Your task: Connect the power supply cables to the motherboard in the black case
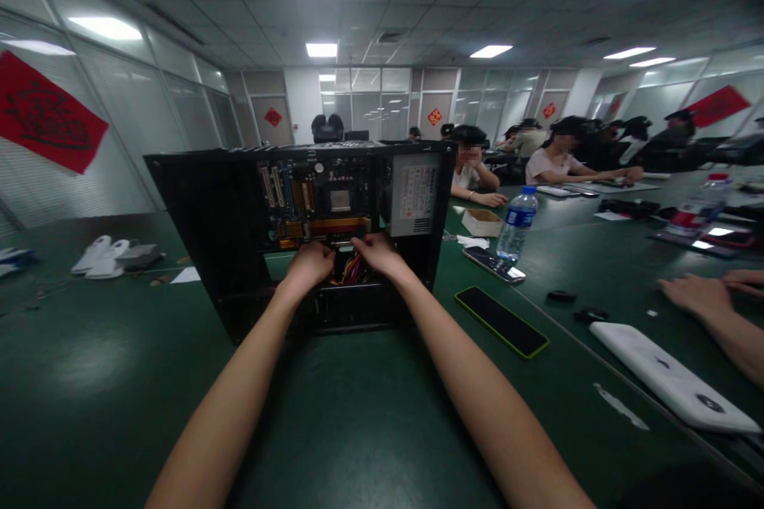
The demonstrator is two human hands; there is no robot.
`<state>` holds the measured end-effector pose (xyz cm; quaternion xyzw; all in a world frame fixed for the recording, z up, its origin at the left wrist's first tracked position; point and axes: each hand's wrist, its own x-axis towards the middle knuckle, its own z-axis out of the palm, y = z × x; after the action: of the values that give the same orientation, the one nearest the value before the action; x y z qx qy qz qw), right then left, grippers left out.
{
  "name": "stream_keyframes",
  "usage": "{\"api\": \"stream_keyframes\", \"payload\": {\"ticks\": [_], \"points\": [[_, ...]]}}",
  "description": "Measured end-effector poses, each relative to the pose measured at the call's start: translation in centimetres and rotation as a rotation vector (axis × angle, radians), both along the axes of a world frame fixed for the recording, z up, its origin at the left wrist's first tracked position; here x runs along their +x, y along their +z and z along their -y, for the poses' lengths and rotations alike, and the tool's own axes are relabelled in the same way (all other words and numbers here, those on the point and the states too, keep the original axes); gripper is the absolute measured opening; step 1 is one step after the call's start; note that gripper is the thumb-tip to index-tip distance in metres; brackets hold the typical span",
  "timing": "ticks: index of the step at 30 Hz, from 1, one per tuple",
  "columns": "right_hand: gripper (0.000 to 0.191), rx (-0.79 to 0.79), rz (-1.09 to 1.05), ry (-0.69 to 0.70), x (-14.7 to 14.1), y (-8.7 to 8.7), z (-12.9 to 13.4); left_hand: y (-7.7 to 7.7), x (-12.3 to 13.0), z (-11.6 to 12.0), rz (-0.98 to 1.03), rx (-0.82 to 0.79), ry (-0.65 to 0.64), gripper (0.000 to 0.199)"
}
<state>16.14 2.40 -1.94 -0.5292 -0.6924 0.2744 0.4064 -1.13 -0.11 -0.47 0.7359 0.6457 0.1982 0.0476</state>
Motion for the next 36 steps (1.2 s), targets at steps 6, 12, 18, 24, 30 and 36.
{"api": "stream_keyframes", "payload": {"ticks": [6,12,18,24,30,36], "points": [[0.033,0.008,-0.01,-0.008,0.0,-0.2,-0.1,-0.1,0.0,-0.2,-0.014,0.011,0.046,0.032],[0.038,-0.008,-0.061,0.004,-0.1,0.0,-0.2,0.2,0.2,-0.5,-0.022,0.01,0.068,0.032],[0.037,-0.133,-0.209,0.037,-0.3,0.6,0.3,0.3,0.2,-0.3,-0.005,-0.013,0.069,0.031],[0.029,-0.395,-0.467,0.13,-0.6,1.5,1.2,0.2,0.2,-0.4,-0.019,-0.019,0.037,0.034],[0.028,-0.636,-0.666,0.143,-2.1,2.0,1.0,0.0,0.2,-0.9,-0.029,-0.022,0.051,0.034],[0.023,-0.763,-0.671,0.034,-4.2,1.6,-0.1,-0.4,-0.2,-1.5,-0.015,-0.033,0.049,0.033]]}}
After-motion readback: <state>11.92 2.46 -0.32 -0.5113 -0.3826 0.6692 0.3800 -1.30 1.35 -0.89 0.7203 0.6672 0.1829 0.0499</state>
